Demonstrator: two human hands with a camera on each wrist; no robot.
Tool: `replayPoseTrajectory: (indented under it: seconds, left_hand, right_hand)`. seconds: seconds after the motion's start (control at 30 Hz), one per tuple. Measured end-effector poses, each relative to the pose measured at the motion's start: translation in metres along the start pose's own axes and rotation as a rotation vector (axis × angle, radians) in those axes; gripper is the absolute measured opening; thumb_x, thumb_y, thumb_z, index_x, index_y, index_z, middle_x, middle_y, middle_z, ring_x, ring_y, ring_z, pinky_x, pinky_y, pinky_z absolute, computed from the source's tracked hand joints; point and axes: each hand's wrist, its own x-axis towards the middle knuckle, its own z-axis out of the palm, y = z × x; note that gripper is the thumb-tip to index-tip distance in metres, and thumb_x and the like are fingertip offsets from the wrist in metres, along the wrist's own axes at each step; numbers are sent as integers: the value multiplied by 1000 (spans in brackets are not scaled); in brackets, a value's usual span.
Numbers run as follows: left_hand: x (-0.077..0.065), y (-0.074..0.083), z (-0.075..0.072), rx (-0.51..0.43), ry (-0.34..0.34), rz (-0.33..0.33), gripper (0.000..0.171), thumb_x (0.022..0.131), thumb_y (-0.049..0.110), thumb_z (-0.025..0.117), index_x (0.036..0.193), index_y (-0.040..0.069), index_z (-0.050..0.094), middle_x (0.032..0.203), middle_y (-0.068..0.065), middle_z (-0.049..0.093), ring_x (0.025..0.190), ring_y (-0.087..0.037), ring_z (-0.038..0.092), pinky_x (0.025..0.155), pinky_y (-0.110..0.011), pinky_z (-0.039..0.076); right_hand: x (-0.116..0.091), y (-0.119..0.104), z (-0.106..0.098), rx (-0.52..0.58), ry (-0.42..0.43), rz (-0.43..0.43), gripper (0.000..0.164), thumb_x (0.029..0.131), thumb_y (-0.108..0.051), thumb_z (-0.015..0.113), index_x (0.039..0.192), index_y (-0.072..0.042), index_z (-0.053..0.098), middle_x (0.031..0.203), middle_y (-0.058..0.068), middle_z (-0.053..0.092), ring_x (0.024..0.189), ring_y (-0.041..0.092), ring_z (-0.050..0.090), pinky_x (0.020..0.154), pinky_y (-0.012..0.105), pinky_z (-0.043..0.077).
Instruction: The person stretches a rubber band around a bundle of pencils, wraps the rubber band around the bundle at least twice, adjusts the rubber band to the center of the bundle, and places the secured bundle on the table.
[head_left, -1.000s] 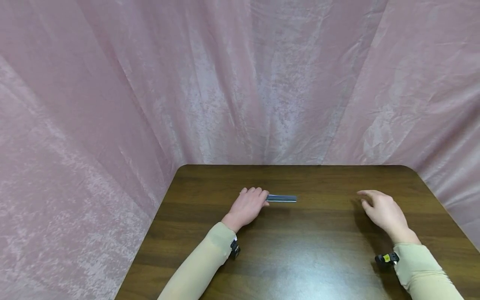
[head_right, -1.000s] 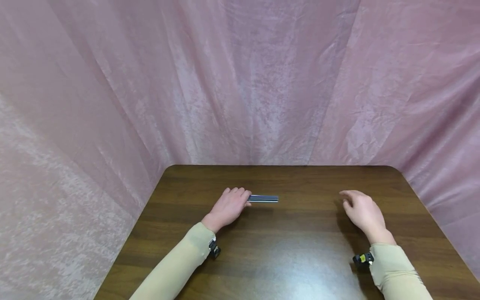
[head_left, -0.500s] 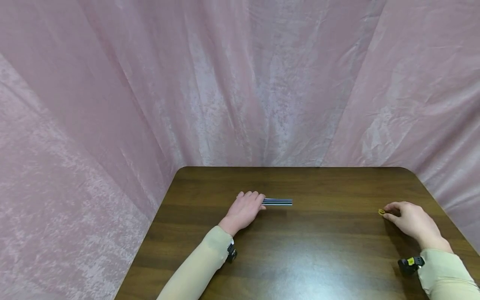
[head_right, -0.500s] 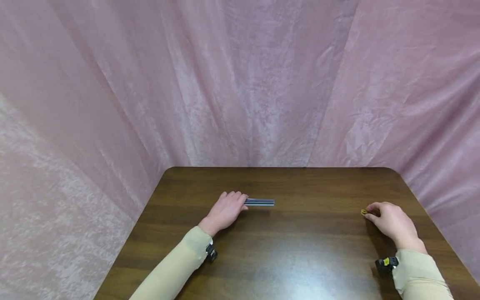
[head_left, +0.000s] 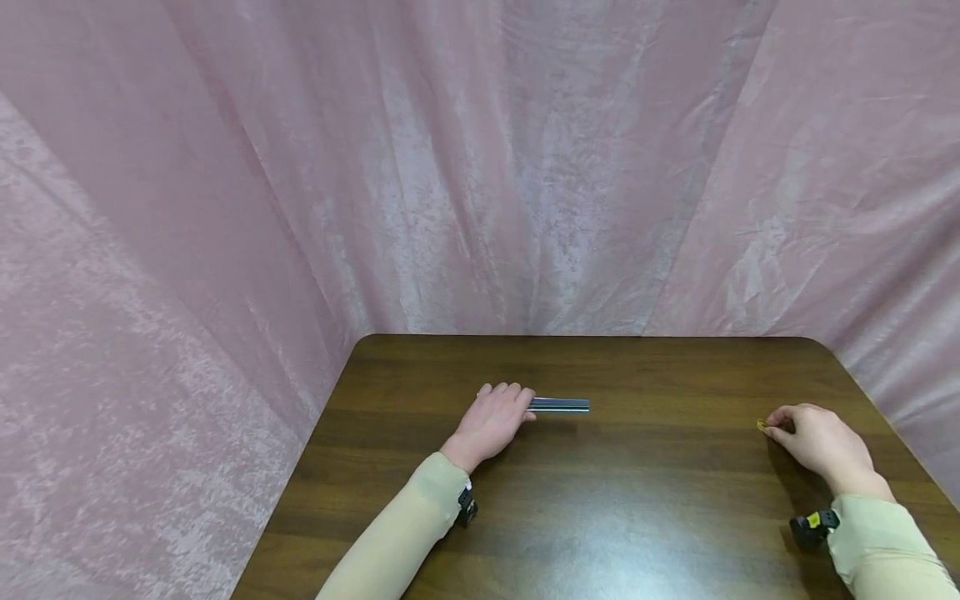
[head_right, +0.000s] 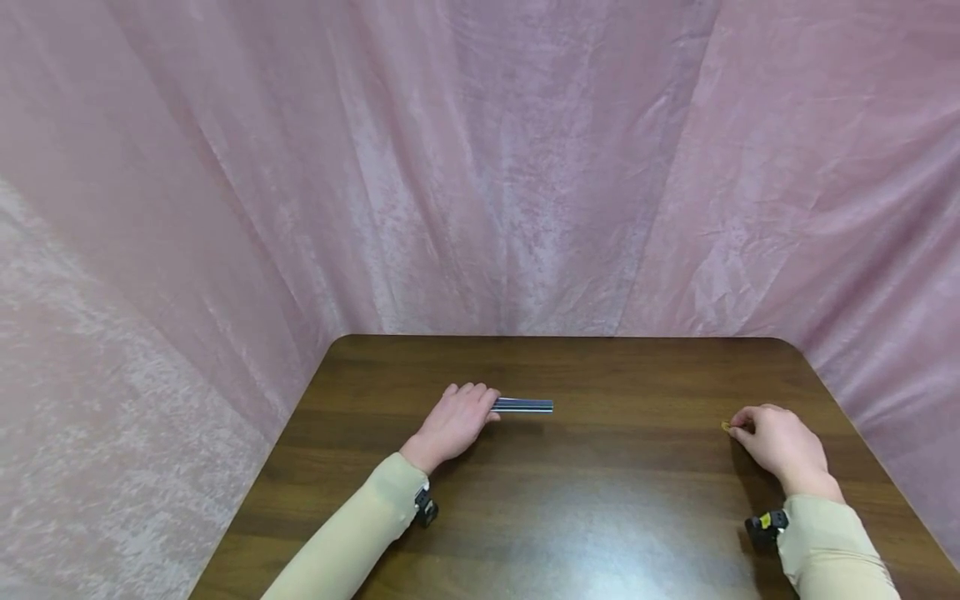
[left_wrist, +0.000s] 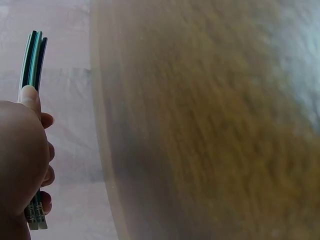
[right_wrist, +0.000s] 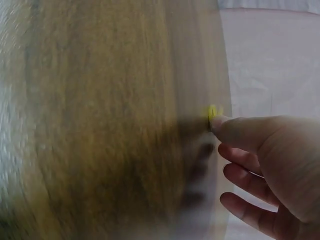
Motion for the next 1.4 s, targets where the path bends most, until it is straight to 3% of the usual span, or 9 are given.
replayPoseTrajectory:
  seconds: [0.2, 0.47, 0.67, 0.77, 0.87, 1.0, 1.2, 1.4]
  left_hand:
    - [2, 0, -1, 7, -3, 1, 26, 111, 43, 57, 114, 18, 59, 91, 5, 57, 81, -16, 55, 70, -33, 37]
    - [1, 2, 1, -11, -5, 1, 26, 110, 44, 57, 113, 18, 59, 90, 5, 57, 80, -16, 54, 69, -32, 36]
    - [1, 5, 0, 2, 1, 7, 28, 112, 45, 53, 113, 18, 59, 91, 5, 57, 81, -16, 54, 70, -32, 36]
    - [3, 6, -1, 10, 3, 10, 28, 112, 46, 53, 113, 18, 59, 92, 5, 58, 81, -16, 55, 70, -32, 36]
    - [3, 7, -3, 17, 2, 10, 28, 111, 46, 53, 114, 19, 60, 93, 5, 59, 82, -16, 55, 70, -31, 36]
    - [5, 9, -5, 15, 1, 12, 28, 111, 46, 54, 114, 18, 61, 94, 5, 60, 82, -16, 55, 70, -31, 36]
    - [8, 16, -7, 1, 9, 13, 27, 110, 45, 56, 116, 19, 61, 95, 6, 60, 82, -16, 55, 71, -31, 36]
    - [14, 25, -7, 17, 55, 44, 27, 109, 45, 59, 117, 19, 62, 96, 5, 61, 84, -16, 58, 71, -32, 39]
  right_hand:
    - [1, -3, 1, 27, 38, -4, 17, 101, -20, 69, 104, -3, 74, 101, 22, 73, 93, 45, 68, 72, 62, 51]
    - [1, -13, 12, 149, 125, 10, 17, 96, -25, 74, 98, -8, 73, 91, 5, 73, 81, 21, 64, 71, 42, 48]
    - [3, -26, 17, 229, 127, 42, 20, 100, -26, 68, 102, -7, 72, 97, 9, 73, 84, 18, 61, 73, 38, 45]
    - [4, -33, 19, 314, 110, 54, 25, 104, -26, 64, 109, -3, 72, 103, 12, 72, 86, 13, 59, 73, 32, 44]
    - [5, -42, 22, 452, 89, 67, 28, 106, -24, 63, 114, 3, 70, 101, 5, 71, 83, 6, 59, 71, 25, 46]
    - [8, -54, 27, 589, 51, 74, 32, 109, -21, 59, 120, 8, 67, 101, -5, 69, 83, 2, 62, 72, 22, 51]
    - [16, -73, 36, 629, -6, 72, 36, 111, -20, 53, 127, 12, 63, 114, 12, 71, 87, 2, 63, 75, 24, 54]
    - [21, -93, 49, 691, 44, 53, 23, 106, -11, 58, 117, 8, 63, 99, 4, 69, 82, 7, 60, 71, 24, 50]
